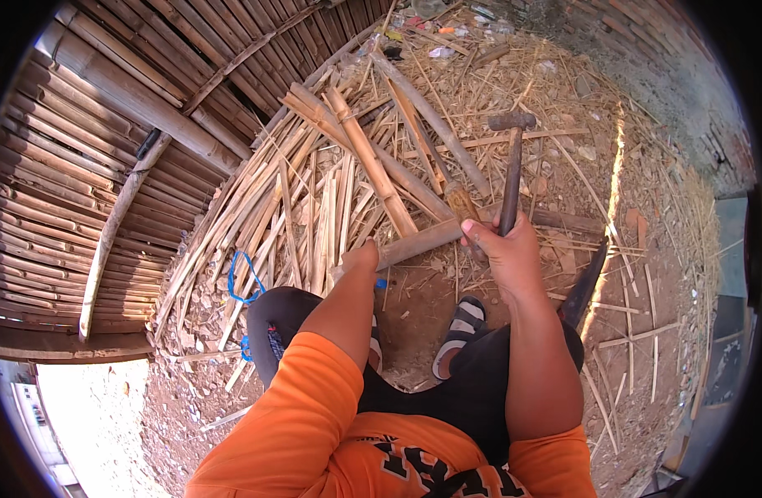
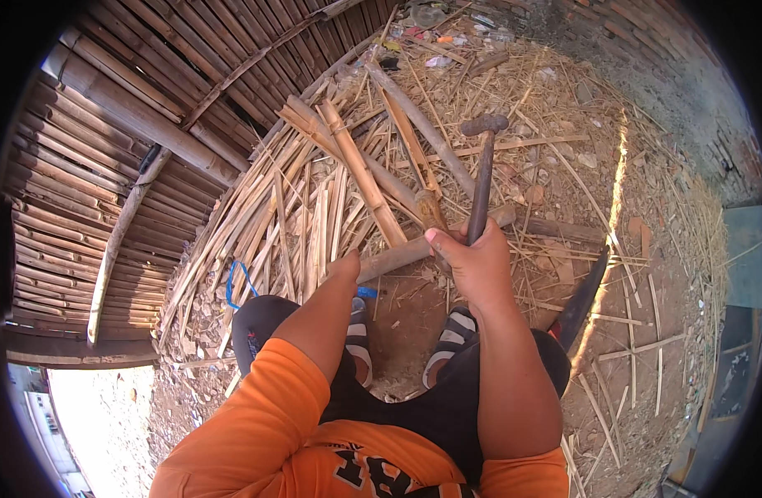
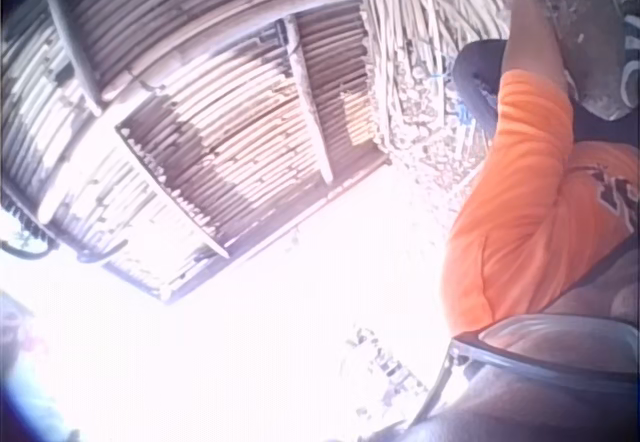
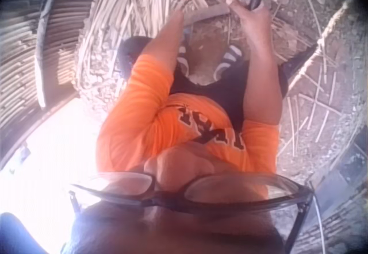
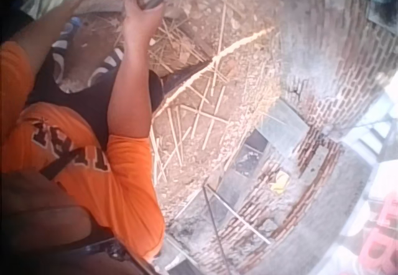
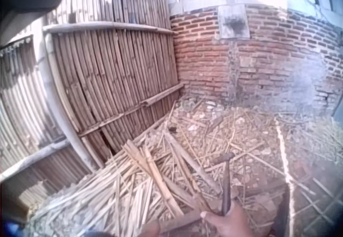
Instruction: The person splits a piece of bamboo by driving a metal tool into it with a hammer and then pulling the segments apart by hand.
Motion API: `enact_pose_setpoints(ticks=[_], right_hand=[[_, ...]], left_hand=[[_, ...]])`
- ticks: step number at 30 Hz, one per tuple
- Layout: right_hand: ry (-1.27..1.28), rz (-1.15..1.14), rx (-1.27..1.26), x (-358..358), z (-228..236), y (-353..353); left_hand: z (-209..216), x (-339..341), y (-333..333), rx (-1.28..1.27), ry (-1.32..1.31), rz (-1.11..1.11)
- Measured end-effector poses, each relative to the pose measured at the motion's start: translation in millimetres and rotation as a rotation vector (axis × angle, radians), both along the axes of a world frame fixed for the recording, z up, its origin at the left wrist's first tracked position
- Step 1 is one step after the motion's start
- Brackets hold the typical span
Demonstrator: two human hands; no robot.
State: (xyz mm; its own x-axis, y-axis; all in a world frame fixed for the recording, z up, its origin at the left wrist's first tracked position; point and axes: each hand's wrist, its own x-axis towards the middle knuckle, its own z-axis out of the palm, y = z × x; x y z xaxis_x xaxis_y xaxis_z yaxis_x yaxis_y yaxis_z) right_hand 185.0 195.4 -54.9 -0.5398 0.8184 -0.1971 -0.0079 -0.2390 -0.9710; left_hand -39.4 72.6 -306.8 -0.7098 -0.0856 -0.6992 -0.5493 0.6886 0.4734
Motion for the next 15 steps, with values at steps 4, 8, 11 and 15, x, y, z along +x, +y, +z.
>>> enact_pose_setpoints(ticks=[4, 8, 11, 15], right_hand=[[-0.004, -0.038, -0.023, 4, -5, 3], [-0.005, -0.04, -0.058, 6, 1, 2], [0.02, -0.042, -0.077, 9, -2, 5], [0.042, -0.045, -0.105, 15, 3, 7]], left_hand=[[-26, -16, -19, -0.064, -0.04, 0.0], [-31, -27, -25, 0.004, -0.072, 0.142], [-34, -30, -22, 0.063, -0.078, 0.225], [-38, -27, -21, 0.115, -0.086, 0.312]])
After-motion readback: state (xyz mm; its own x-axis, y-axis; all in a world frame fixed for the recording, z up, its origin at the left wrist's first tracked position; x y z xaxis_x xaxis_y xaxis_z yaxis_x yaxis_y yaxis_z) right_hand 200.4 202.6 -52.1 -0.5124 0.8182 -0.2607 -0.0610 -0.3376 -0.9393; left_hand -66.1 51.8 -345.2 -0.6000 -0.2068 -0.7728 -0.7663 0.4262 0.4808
